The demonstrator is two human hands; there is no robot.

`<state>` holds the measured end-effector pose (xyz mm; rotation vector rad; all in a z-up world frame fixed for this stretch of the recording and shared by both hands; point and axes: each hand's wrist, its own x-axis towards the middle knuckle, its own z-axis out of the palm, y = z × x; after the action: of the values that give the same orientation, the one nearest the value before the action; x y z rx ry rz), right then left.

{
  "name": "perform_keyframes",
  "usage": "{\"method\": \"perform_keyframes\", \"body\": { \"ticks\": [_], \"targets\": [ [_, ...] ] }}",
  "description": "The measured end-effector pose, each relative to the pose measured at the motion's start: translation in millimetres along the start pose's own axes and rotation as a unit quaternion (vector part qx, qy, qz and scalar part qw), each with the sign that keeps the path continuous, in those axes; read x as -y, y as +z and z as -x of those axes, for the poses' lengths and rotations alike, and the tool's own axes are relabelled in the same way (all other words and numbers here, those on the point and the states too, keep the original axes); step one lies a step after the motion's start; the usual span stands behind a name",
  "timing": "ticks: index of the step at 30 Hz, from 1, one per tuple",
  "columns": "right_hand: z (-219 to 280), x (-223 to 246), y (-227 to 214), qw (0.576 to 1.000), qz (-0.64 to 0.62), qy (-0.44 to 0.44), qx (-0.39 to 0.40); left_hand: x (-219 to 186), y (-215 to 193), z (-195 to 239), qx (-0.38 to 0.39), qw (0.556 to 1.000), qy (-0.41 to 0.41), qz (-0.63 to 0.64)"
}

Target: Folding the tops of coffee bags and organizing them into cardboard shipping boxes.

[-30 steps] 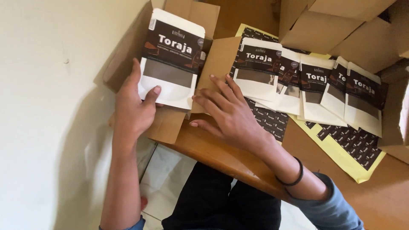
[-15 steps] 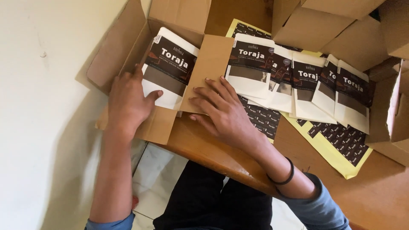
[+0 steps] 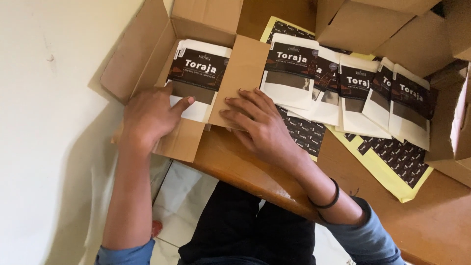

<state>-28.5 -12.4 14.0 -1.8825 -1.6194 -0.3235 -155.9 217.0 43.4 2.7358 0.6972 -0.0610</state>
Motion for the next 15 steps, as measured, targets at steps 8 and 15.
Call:
{"method": "perform_keyframes", "body": {
  "ticks": [8, 15],
  "targets": [
    [2.1, -4.6, -0.8, 1.000, 0.003, -0.007, -0.008, -39.9, -20.4, 3.6, 0.087, 0.990, 0.111, -0.028],
    [-0.1, -3.0, -5.4, 0.999, 0.009, -0.023, -0.044, -20.6, -7.8, 2.2, 0.043, 0.995, 0.085, -0.038]
  ]
}}
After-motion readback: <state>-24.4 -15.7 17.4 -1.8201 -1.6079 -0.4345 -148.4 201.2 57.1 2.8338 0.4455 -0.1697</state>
